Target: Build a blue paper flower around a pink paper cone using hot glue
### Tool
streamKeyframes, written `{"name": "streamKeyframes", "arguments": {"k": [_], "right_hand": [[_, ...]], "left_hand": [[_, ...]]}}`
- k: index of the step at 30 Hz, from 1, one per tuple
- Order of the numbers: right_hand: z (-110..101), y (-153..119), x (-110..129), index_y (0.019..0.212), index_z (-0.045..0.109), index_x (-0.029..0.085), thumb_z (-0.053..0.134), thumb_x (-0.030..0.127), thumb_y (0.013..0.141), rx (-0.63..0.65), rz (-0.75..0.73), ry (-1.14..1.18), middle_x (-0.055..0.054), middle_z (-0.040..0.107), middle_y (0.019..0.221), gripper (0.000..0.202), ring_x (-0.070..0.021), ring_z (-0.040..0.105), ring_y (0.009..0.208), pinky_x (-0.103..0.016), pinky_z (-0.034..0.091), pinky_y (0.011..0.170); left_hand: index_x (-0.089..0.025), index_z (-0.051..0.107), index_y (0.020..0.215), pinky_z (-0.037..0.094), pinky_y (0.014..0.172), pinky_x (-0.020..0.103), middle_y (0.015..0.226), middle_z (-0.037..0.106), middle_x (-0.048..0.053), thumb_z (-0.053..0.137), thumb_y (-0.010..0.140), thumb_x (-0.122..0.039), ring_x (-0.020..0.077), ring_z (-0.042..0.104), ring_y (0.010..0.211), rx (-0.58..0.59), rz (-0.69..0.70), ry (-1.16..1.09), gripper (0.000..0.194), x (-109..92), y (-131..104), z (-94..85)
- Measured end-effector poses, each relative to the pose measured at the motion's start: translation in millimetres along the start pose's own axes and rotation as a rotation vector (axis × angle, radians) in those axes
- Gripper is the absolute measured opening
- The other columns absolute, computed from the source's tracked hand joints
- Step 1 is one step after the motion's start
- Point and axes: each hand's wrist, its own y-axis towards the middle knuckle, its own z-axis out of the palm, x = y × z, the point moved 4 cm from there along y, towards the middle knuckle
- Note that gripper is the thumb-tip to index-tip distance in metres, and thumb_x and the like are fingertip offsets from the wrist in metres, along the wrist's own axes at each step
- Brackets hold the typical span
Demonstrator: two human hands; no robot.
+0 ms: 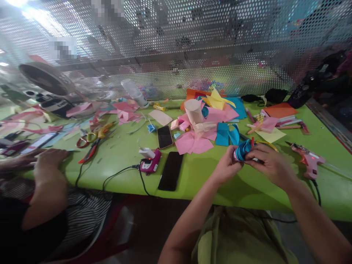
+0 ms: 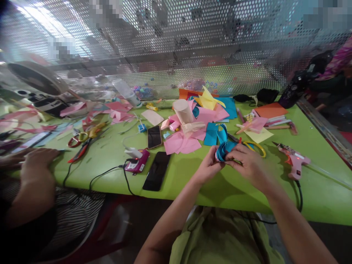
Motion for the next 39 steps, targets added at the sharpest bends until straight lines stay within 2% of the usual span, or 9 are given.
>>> {"name": "streamKeyframes", "arguments": {"k": [4,7,10,13,18,22,28,35,39], "right_hand": [[4.0,-0.4,-2.2,0.097,0.079,0.026,0.070,0.027,0.105,0.001,0.026,0.087,-0.006,0.075,0.100,0.012,-0.0235,0.075,0.091,-0.036,0.060,0.078],[5.2,-2.7,-2.8,0.096,0.079,0.027,0.072,0.026,0.103,-0.048,0.016,0.105,-0.006,0.075,0.097,0.010,-0.0239,0.075,0.090,-0.036,0.060,0.077],[2.0,-5.7,-3.2,0.102,0.081,0.028,0.078,0.027,0.100,-0.093,0.026,0.122,-0.004,0.074,0.095,0.004,-0.0214,0.072,0.080,-0.033,0.058,0.068],[-4.0,-8.4,-4.3,0.109,0.081,0.030,0.080,0.028,0.099,-0.106,0.068,0.142,-0.004,0.074,0.098,0.011,-0.0192,0.069,0.074,-0.031,0.056,0.061],[-7.3,-7.3,-5.2,0.105,0.083,0.031,0.077,0.028,0.100,-0.074,0.055,0.085,-0.005,0.075,0.099,0.008,-0.0233,0.074,0.089,-0.036,0.061,0.077],[-3.7,-3.6,-4.5,0.096,0.082,0.029,0.075,0.026,0.101,-0.063,0.017,0.066,-0.005,0.075,0.096,0.009,-0.0242,0.075,0.088,-0.038,0.062,0.080],[-5.8,-6.6,-5.3,0.103,0.077,0.029,0.078,0.029,0.098,-0.094,0.127,0.123,-0.006,0.076,0.099,0.005,-0.0208,0.068,0.073,-0.034,0.057,0.061],[-10.1,-8.8,-4.8,0.107,0.076,0.031,0.078,0.026,0.097,-0.129,0.141,0.131,-0.006,0.076,0.104,0.011,-0.0226,0.071,0.078,-0.035,0.057,0.062],[-12.9,-8.2,-6.2,0.108,0.077,0.031,0.078,0.029,0.098,-0.161,0.153,0.113,-0.005,0.076,0.102,0.011,-0.0199,0.066,0.071,-0.036,0.057,0.062]], "left_hand": [[-0.022,0.050,0.112,0.037,0.071,0.024,0.088,0.047,-0.005,0.075,0.077,-0.022,0.0120,0.043,0.077,0.004,0.029,-0.063,0.043,-4.7,-0.6,1.6],[-0.022,0.050,0.113,0.037,0.071,0.024,0.088,0.047,-0.005,0.077,0.077,-0.022,0.0119,0.043,0.077,0.008,0.023,-0.075,0.045,-4.7,-0.3,1.5],[-0.022,0.050,0.111,0.039,0.073,0.024,0.090,0.049,-0.004,0.077,0.078,-0.021,0.0118,0.046,0.079,0.001,0.005,-0.067,0.043,-3.4,0.6,1.0],[-0.022,0.050,0.111,0.039,0.075,0.024,0.092,0.050,-0.004,0.076,0.078,-0.020,0.0116,0.047,0.080,-0.011,-0.002,-0.050,0.042,-2.7,1.5,0.9],[-0.022,0.050,0.114,0.041,0.076,0.024,0.093,0.051,-0.004,0.074,0.079,-0.019,0.0120,0.048,0.081,-0.008,-0.006,-0.033,0.042,-2.5,1.6,1.9],[-0.022,0.051,0.119,0.044,0.078,0.024,0.096,0.055,-0.003,0.072,0.081,-0.015,0.0132,0.053,0.082,-0.005,-0.014,0.023,0.044,2.3,1.4,0.2],[-0.022,0.055,0.124,0.049,0.093,0.030,0.106,0.064,0.002,0.069,0.083,-0.013,0.0185,0.061,0.097,-0.058,0.123,0.246,0.044,6.5,1.6,-6.1],[-0.021,0.058,0.121,0.049,0.090,0.030,0.104,0.065,0.003,0.067,0.087,-0.014,0.0186,0.061,0.094,-0.077,0.162,0.347,0.036,-3.2,-1.5,-3.9],[-0.020,0.059,0.118,0.050,0.090,0.030,0.106,0.067,0.004,0.068,0.090,-0.017,0.0185,0.063,0.095,-0.067,0.189,0.326,0.030,-4.8,-2.1,-2.8]]}}
